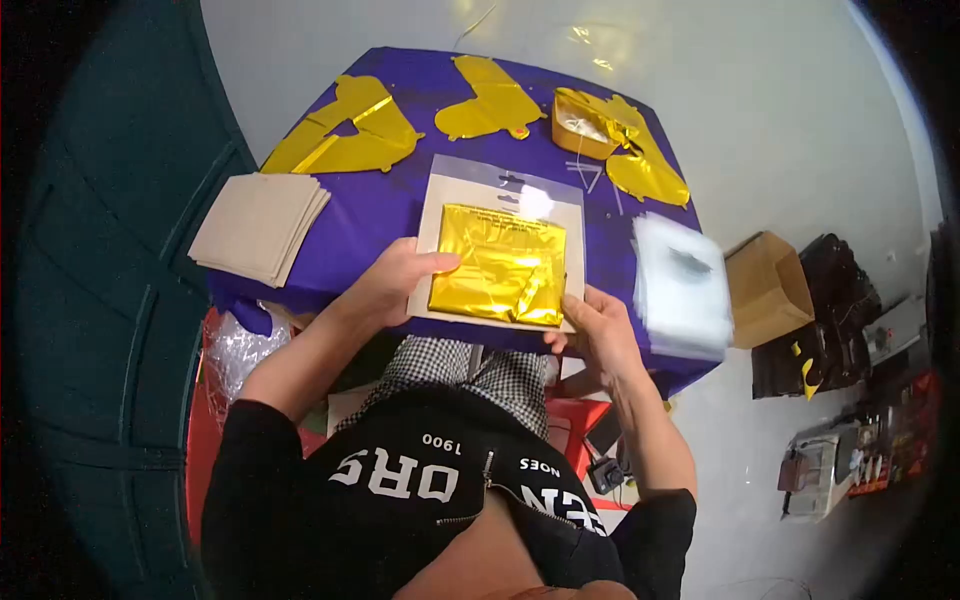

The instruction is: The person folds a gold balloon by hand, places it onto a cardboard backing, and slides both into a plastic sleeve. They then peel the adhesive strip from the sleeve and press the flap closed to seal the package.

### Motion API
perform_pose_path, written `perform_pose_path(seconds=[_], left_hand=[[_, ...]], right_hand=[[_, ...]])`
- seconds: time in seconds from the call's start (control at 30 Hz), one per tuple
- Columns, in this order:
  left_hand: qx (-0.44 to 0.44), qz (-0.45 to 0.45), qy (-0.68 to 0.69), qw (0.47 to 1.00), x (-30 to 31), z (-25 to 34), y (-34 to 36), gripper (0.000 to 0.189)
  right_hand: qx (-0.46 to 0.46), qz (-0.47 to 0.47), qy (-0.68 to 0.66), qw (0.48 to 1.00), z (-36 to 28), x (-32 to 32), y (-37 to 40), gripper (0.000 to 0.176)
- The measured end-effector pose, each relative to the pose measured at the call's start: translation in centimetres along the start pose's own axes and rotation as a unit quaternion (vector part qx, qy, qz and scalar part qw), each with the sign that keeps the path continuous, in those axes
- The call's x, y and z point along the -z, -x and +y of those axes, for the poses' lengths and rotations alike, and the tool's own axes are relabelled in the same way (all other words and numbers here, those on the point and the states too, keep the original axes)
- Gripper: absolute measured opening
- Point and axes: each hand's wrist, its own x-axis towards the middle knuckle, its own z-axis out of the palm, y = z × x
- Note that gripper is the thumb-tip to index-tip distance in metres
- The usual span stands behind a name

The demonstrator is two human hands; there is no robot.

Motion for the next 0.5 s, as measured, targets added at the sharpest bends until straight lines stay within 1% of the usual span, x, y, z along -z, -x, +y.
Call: perform_pose_path(seconds=[0.03,0.07,0.17,0.23,0.27,0.37,0.4,0.43,0.47,0.5], left_hand=[[-0.013,-0.001,-0.007,1.000,0.0,0.5,-1.0,0.042],[-0.022,-0.007,0.014,1.000,0.3,0.7,-2.1,0.039],[-0.029,-0.016,-0.053,0.998,1.5,1.5,-4.1,0.036],[-0.012,0.001,-0.099,0.995,2.1,1.5,-4.8,0.036],[-0.002,0.010,-0.122,0.992,2.4,1.4,-5.1,0.036],[0.023,0.023,-0.175,0.984,3.4,0.7,-5.5,0.041],[0.048,0.068,-0.272,0.959,3.5,1.0,-5.5,0.040],[0.073,0.112,-0.366,0.921,3.4,1.9,-5.2,0.038],[0.098,0.151,-0.457,0.871,3.3,2.5,-4.9,0.037],[-0.004,0.194,-0.591,0.783,3.2,2.2,-4.4,0.037]], right_hand=[[0.003,0.000,0.009,1.000,-0.4,0.4,-1.2,0.029],[0.005,-0.001,0.019,1.000,-0.6,0.8,-2.4,0.028],[0.004,0.004,0.042,0.999,-0.9,1.5,-5.0,0.021],[-0.012,-0.006,0.079,0.997,-0.7,2.1,-6.4,0.020],[-0.020,0.008,0.097,0.995,-0.5,2.0,-6.9,0.019],[-0.022,0.007,0.143,0.989,0.0,2.4,-7.7,0.020],[-0.021,0.006,0.140,0.990,0.1,2.4,-7.7,0.021],[-0.021,0.005,0.137,0.990,0.0,2.3,-7.5,0.022],[-0.021,0.005,0.133,0.991,-0.1,2.3,-7.3,0.023],[-0.012,0.013,0.151,0.988,-0.1,2.3,-7.2,0.024]])
